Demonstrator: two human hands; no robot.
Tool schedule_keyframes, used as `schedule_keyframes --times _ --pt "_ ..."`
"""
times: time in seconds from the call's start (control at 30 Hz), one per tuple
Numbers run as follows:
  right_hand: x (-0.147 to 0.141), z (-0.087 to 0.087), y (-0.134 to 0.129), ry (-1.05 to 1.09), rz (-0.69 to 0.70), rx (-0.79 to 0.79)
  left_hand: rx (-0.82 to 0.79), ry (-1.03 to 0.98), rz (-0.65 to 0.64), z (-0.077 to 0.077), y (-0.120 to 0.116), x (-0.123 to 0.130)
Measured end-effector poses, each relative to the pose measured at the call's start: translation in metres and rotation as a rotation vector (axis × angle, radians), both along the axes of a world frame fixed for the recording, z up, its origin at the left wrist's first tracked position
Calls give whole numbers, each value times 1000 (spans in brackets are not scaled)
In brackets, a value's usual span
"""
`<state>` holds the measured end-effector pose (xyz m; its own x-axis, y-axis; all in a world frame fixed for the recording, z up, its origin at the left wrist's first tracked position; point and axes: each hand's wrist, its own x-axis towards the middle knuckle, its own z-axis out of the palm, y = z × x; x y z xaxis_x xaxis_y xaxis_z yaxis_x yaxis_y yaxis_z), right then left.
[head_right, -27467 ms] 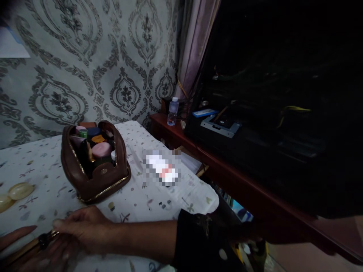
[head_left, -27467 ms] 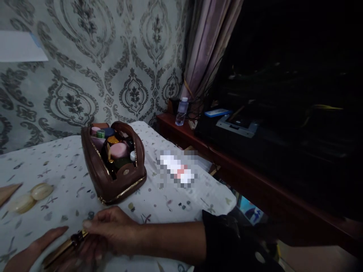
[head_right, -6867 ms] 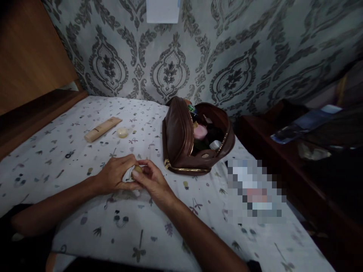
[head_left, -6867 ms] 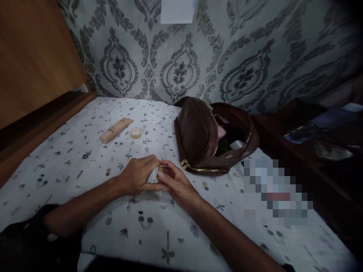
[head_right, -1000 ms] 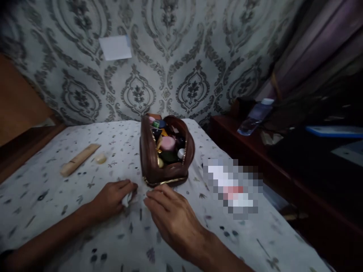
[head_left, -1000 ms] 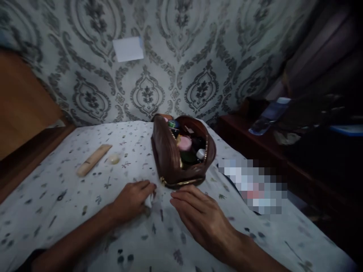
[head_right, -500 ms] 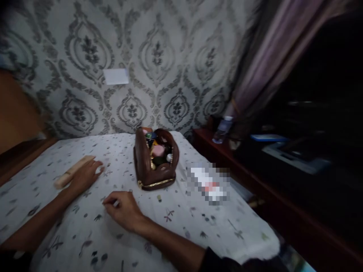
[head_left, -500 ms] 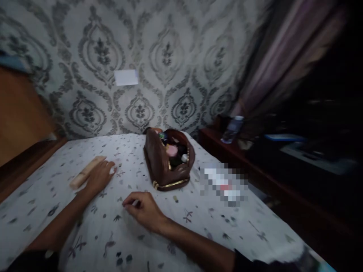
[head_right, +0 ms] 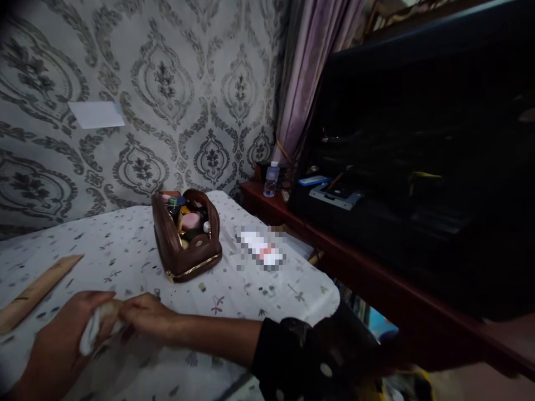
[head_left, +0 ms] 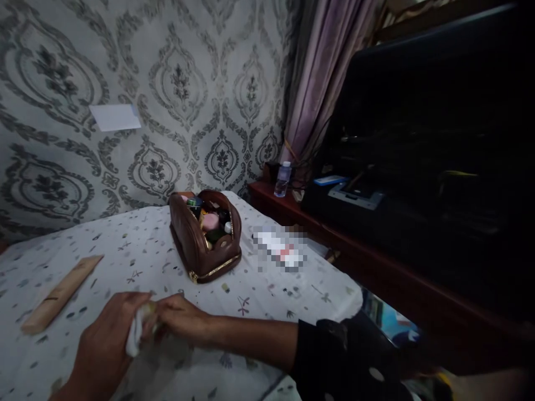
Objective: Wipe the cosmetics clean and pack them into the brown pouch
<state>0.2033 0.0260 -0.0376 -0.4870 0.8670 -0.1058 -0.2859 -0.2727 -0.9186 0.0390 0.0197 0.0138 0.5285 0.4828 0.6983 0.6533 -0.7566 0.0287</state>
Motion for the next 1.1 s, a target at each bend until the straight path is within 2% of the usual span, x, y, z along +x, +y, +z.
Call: schedule_keyframes --times 0.07,0.13,0.23,0.4,0.5,0.6,0.8,0.97,1.1 --pt "-4 2 2 35 18 -16 122 53 -47 -4 -3 -3" --pt "-7 3 4 112 -6 -62 162 86 -65 -10 0 -9" --pt "-9 2 7 184 -40 -134 130 82 -57 -24 6 -18" --pt "-2 4 4 168 -3 -52 38 -6 -57 -52 11 -28" --pt "1 6 1 189 -3 -79 -40 -38 -49 -60 10 -29" --pt "2 2 1 178 -32 6 -211 -117 22 -59 2 -21" --pt "7 -4 -1 72 -33 225 -748 -398 60 -38 -11 -1" --pt "10 7 -10 -18 -46 333 -1098 -619 -124 -26 -5 1" --pt "8 13 -15 5 -87 267 -1268 -746 -226 -23 -4 1"
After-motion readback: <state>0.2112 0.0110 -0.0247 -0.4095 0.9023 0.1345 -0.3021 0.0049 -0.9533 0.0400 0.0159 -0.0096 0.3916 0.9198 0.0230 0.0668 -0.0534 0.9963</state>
